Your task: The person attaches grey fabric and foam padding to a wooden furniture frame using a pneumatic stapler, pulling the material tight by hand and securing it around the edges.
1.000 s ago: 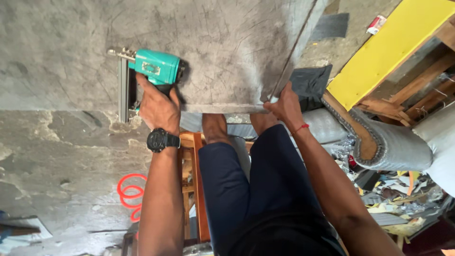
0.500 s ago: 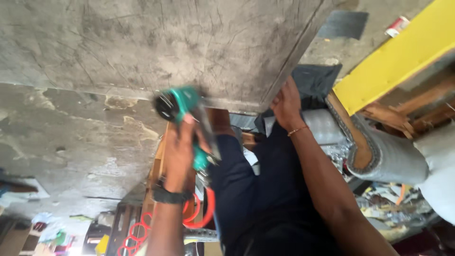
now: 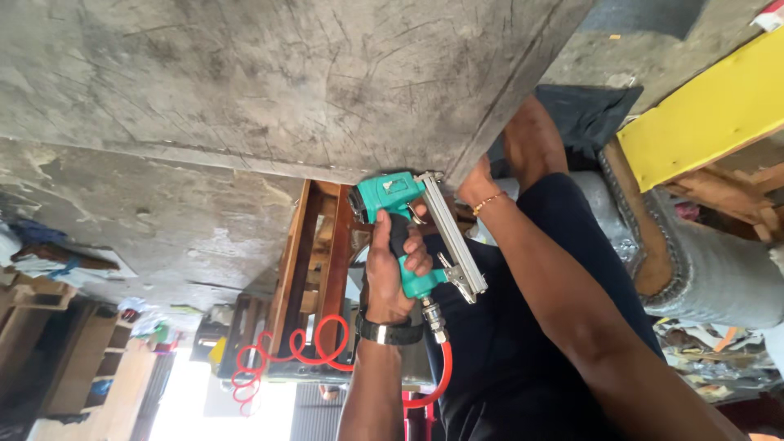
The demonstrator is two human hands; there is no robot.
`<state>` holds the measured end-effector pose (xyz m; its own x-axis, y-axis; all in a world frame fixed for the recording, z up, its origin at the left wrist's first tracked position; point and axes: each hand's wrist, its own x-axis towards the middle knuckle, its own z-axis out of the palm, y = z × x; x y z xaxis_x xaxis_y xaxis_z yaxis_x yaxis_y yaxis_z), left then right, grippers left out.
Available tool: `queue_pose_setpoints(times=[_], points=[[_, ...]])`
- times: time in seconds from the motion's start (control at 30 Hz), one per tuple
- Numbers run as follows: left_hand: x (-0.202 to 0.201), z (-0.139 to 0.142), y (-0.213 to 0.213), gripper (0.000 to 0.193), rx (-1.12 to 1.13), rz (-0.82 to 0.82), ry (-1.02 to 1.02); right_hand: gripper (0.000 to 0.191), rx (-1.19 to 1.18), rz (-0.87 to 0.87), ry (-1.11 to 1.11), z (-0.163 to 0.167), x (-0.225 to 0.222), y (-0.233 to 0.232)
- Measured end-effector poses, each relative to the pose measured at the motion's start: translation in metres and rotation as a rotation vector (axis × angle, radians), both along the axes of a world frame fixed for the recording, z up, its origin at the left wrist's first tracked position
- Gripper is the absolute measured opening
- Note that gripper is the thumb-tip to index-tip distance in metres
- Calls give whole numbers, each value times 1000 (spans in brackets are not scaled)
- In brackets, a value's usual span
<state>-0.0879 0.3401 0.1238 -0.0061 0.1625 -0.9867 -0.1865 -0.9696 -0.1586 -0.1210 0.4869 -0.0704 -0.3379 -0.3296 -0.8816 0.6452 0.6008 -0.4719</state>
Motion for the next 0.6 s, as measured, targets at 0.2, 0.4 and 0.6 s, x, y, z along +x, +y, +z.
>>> queue_pose_setpoints(times=[0.2,0.4,0.6], points=[[-14,3,4,51,-47,-55,-40,51,198,815,372,2,-9,-7],[-25,1,7,40,-75,-117,-198,50,207,836,385,2,-12,-8],[-37,5,8,33,-89,-131,-300,52,226,888,283,6,-15,-10]])
